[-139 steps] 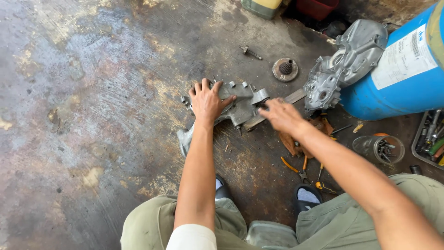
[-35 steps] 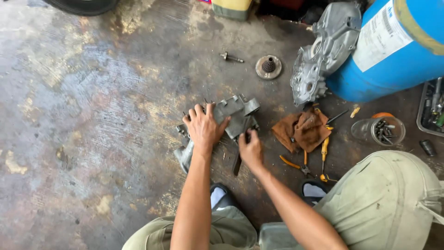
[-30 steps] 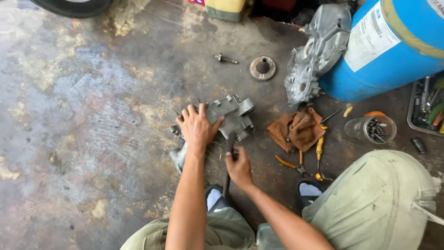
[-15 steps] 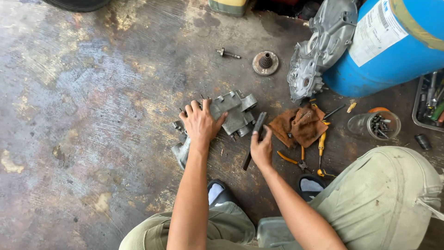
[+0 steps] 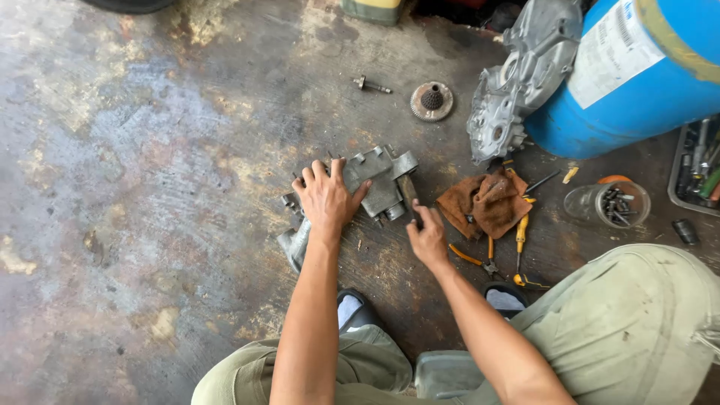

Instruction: Repairing a motorcycle engine component by filing surfaces and inspecting the parts for fitment

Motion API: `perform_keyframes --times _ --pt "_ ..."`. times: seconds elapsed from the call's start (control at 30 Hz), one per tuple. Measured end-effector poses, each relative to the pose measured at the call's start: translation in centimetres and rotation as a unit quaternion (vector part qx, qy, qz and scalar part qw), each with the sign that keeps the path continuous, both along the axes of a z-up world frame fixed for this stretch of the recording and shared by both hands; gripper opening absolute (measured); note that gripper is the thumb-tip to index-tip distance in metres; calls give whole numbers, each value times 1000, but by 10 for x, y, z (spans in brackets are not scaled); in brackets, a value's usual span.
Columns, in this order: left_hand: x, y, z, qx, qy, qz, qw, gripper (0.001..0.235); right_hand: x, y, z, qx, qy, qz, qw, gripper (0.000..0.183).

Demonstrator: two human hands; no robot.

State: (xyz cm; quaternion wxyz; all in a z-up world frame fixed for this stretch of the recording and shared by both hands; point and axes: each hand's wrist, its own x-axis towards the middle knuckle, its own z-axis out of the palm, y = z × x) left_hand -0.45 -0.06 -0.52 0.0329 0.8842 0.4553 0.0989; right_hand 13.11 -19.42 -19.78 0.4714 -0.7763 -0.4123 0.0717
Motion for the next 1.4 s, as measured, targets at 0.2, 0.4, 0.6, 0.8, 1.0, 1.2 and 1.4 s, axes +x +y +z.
perform_keyframes --times 0.2,0.4,0.6,0.8,1.0,1.2,1.4 --pt "2 -5 -2 22 -1 -3 1000 68 2 -5 19 20 -16 0 1000 26" --pt "0 -1 -3 -9 0 -2 1000 65 6 -27 -11 12 24 18 999 23" --pt "0 -3 6 -2 -4 -3 1000 66 4 -28 32 23 -19 25 999 27" --pt "4 -1 -4 0 8 0 1000 66 5 -5 34 4 -40 -8 999 25" --pt "1 0 -2 -1 0 0 1000 67 -14 -25 38 -37 83 -103 990 26" --pt "3 2 -4 -15 6 8 1000 64 -16 -14 60 -46 141 -142 979 52" --pt "3 4 7 -29 6 12 999 66 -29 -3 48 -3 34 8 999 47"
